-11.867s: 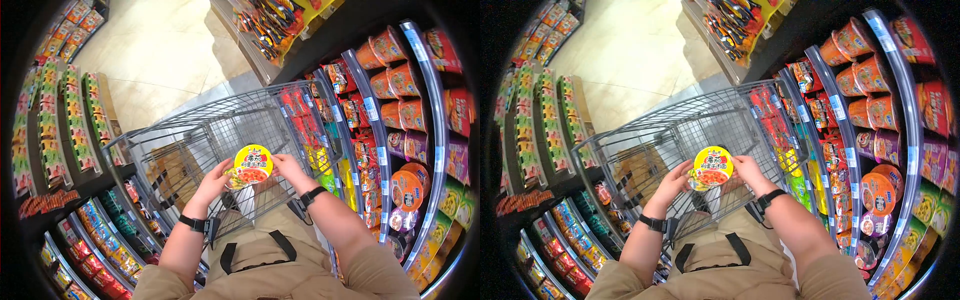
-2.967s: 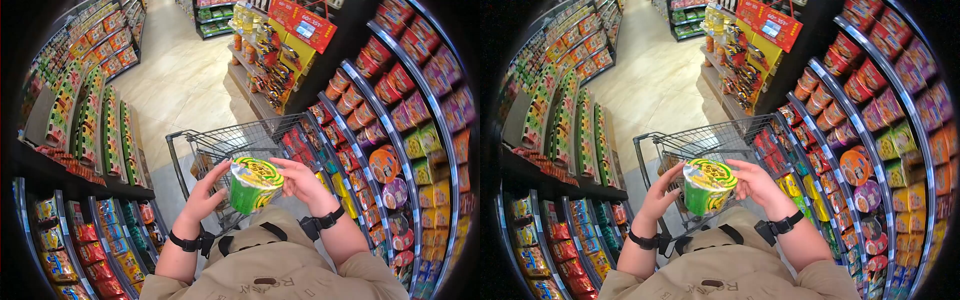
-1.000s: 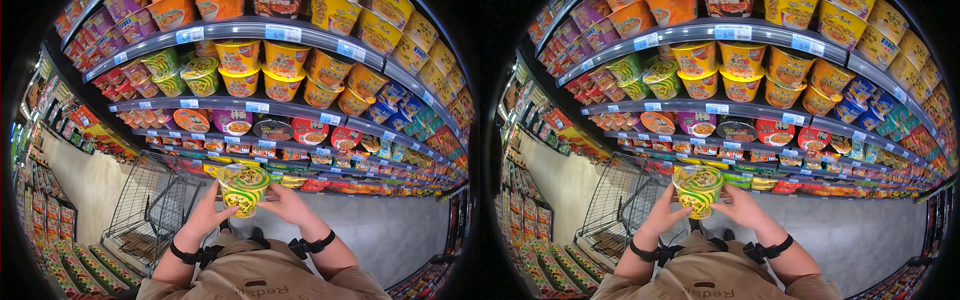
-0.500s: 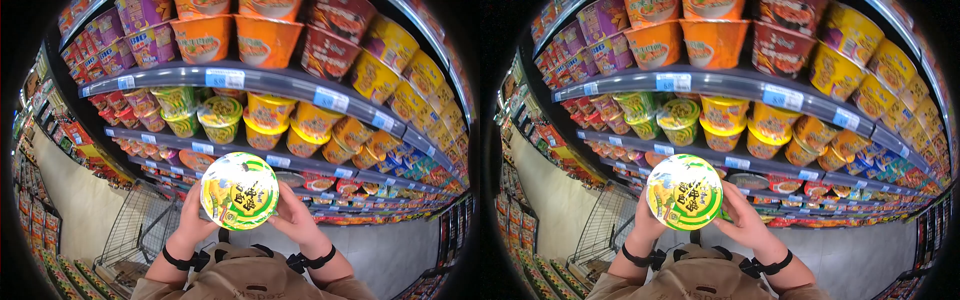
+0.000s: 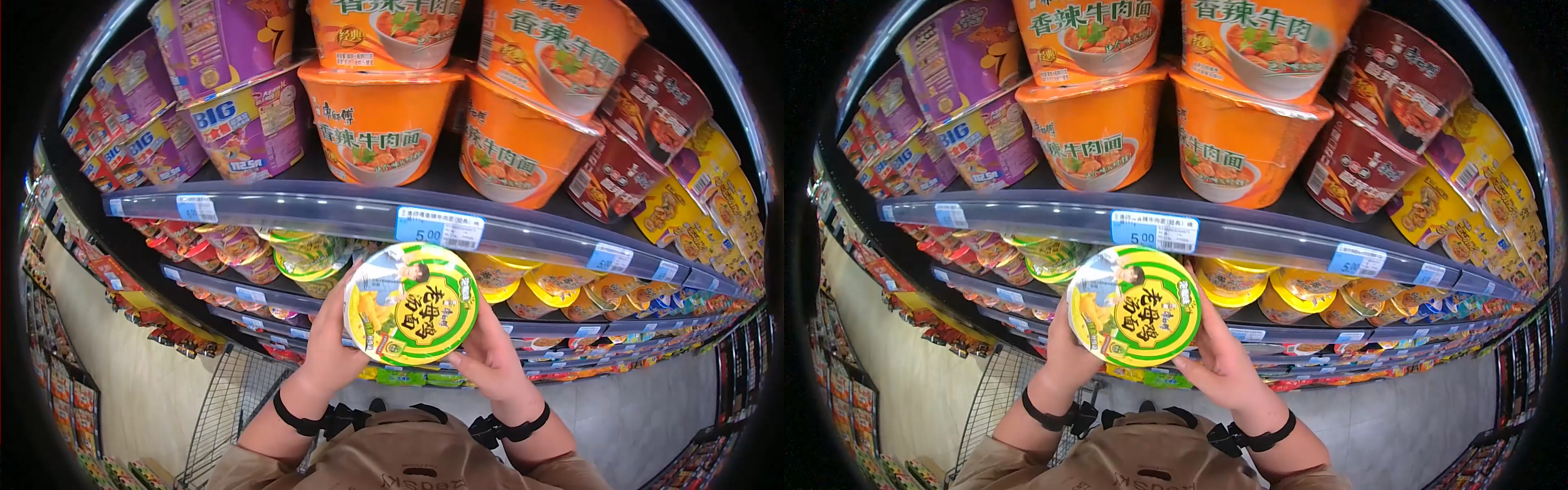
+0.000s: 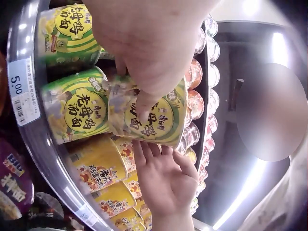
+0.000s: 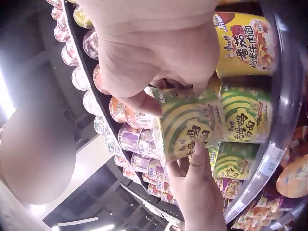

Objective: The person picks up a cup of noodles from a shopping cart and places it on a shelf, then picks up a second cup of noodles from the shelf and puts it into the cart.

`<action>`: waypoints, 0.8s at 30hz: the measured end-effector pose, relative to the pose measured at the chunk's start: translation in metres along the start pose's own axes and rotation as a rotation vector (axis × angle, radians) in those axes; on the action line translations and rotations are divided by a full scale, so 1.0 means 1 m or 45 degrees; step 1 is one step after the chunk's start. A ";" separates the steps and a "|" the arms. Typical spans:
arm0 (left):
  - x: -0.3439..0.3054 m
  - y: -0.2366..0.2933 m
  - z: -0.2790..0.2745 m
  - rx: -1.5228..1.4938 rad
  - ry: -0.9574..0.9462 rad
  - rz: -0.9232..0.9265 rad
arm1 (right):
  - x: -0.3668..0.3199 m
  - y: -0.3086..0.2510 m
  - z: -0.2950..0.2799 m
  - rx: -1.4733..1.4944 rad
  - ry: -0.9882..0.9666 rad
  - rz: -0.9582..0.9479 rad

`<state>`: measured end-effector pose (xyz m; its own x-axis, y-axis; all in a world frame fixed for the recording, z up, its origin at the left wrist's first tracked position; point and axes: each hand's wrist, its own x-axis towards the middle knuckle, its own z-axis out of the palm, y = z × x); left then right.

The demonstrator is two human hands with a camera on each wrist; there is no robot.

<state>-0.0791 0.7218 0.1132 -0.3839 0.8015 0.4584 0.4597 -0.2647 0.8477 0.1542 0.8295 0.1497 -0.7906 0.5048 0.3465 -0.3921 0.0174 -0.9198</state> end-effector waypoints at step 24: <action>0.048 -0.013 -0.015 0.180 -0.191 0.229 | 0.026 0.023 -0.004 -0.373 0.169 0.091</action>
<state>-0.1151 0.7557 0.1275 -0.1679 0.8217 0.5446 0.6210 -0.3409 0.7058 0.1266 0.8458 0.1367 -0.7355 0.6214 0.2700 -0.1708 0.2156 -0.9614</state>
